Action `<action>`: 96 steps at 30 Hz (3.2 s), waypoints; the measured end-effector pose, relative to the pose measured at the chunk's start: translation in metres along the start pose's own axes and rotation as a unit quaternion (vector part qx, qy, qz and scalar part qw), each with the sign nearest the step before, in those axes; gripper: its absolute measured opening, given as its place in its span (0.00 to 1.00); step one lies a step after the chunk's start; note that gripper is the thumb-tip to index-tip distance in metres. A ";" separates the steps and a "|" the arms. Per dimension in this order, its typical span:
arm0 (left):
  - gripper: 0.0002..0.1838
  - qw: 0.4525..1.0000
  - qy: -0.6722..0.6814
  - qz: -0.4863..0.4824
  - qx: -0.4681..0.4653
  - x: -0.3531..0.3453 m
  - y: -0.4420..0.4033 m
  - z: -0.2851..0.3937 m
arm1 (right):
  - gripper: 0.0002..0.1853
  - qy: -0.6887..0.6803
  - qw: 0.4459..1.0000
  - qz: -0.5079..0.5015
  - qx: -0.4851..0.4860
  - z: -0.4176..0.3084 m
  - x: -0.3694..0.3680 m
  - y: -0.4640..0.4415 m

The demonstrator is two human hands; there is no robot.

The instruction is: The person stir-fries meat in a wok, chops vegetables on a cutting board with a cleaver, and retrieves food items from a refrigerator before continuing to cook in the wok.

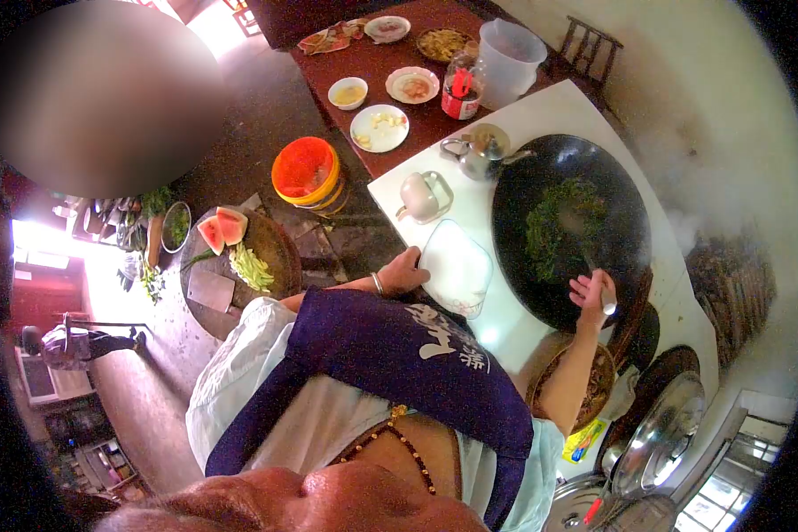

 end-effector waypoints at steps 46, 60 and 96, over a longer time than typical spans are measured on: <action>0.21 0.951 0.251 -0.134 0.122 -0.020 -0.002 -0.023 | 0.21 0.070 0.998 0.004 -0.004 -0.083 0.066 0.022; 0.18 0.935 0.311 -0.110 0.129 -0.044 -0.015 -0.036 | 0.13 0.051 0.988 -0.017 0.147 -0.065 0.042 -0.050; 0.18 0.966 0.208 -0.144 0.052 -0.022 -0.015 0.037 | 0.16 0.535 0.689 -0.375 0.313 0.002 -0.081 0.147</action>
Point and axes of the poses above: each hand's wrist, its own y-axis away from the middle knuckle, its own x-axis out of the back of the hand, z = x × y, the point moved 10 cm from there along -y, towards the middle knuckle, and after that the axes turned 4 degrees about z, right-handed, at the moved point
